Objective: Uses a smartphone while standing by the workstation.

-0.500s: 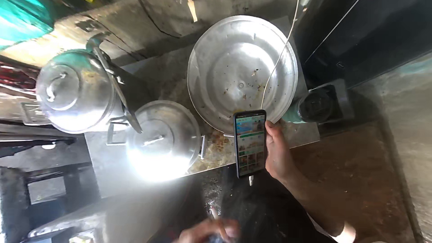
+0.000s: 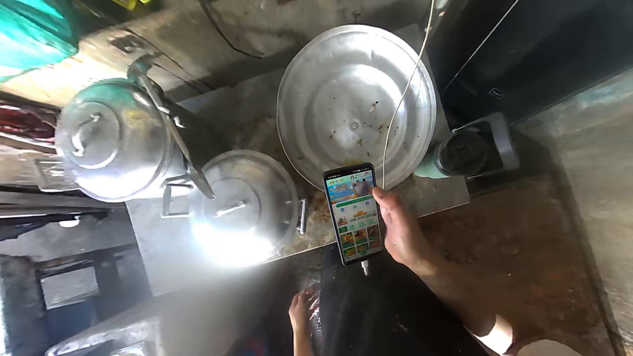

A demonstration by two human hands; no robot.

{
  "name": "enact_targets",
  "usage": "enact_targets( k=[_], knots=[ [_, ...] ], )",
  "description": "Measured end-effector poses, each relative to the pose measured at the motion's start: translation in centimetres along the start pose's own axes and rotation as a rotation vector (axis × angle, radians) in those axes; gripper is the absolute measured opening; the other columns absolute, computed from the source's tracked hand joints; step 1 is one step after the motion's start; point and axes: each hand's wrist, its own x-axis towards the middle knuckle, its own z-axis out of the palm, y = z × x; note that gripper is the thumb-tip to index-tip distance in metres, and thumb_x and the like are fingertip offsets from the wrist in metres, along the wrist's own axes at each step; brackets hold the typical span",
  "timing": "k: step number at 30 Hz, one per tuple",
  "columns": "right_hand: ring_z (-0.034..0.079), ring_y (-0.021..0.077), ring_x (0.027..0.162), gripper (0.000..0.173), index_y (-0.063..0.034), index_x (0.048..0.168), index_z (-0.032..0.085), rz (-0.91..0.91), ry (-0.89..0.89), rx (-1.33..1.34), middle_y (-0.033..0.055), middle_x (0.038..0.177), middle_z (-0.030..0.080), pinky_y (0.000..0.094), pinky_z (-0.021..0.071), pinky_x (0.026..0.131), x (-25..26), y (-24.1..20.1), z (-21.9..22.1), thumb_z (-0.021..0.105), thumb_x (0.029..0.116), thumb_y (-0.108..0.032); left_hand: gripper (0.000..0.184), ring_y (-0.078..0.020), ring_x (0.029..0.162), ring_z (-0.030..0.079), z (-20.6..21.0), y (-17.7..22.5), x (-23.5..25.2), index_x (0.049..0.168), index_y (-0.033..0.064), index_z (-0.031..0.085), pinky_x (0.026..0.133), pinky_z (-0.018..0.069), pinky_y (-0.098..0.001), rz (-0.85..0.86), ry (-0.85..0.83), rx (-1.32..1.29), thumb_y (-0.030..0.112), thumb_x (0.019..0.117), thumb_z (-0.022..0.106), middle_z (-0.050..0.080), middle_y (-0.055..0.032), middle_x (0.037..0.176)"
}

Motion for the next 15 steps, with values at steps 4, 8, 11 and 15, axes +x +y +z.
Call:
enact_targets(
  k=[4, 8, 11, 15],
  knots=[
    [0.064, 0.0181, 0.117, 0.054, -0.0177, 0.142, 0.056, 0.047, -0.034, 0.063, 0.0066, 0.127, 0.067, 0.0419, 0.0547, 0.1, 0.2, -0.2, 0.7, 0.04, 0.1042, -0.053, 0.033, -0.0283, 0.09, 0.069, -1.4, -2.8, 1.5, 0.13, -0.0021, 0.06, 0.077, 0.0573, -0.0464, -0.071, 0.054, 0.122, 0.019, 0.1046, 0.059, 0.07, -0.0216, 0.113],
    [0.069, 0.0263, 0.107, 0.052, -0.0192, 0.147, 0.048, 0.164, -0.112, 0.234, 0.0143, 0.123, 0.067, 0.0469, 0.0595, 0.089, 0.4, -0.7, 0.8, 0.045, 0.1008, -0.044, 0.031, -0.0299, 0.09, 0.07, -2.7, -3.7, 3.2, 0.127, 0.0003, 0.062, 0.077, 0.0577, -0.0489, -0.082, 0.042, 0.163, 0.019, 0.1019, 0.064, 0.072, -0.0204, 0.11],
    [0.065, 0.0442, 0.111, 0.055, -0.0176, 0.153, 0.035, 0.142, -0.28, 0.446, 0.0284, 0.131, 0.058, 0.061, 0.057, 0.088, 0.5, -0.6, 0.3, 0.046, 0.0995, -0.028, 0.031, -0.0271, 0.088, 0.07, -2.9, -1.4, 4.0, 0.128, -0.0005, 0.061, 0.075, 0.0583, -0.0449, -0.051, 0.004, 0.145, 0.018, 0.1023, 0.063, 0.071, -0.0202, 0.11],
    [0.064, 0.0512, 0.11, 0.063, -0.0199, 0.154, 0.025, 0.071, -0.421, 0.558, 0.0314, 0.139, 0.052, 0.05, 0.0617, 0.059, 0.6, -1.1, 0.0, 0.044, 0.094, -0.014, 0.034, -0.0273, 0.087, 0.071, -2.3, 2.1, 5.9, 0.131, -0.0009, 0.058, 0.074, 0.0604, -0.0433, 0.001, -0.046, 0.091, 0.016, 0.1019, 0.063, 0.07, -0.021, 0.11]
  ],
)
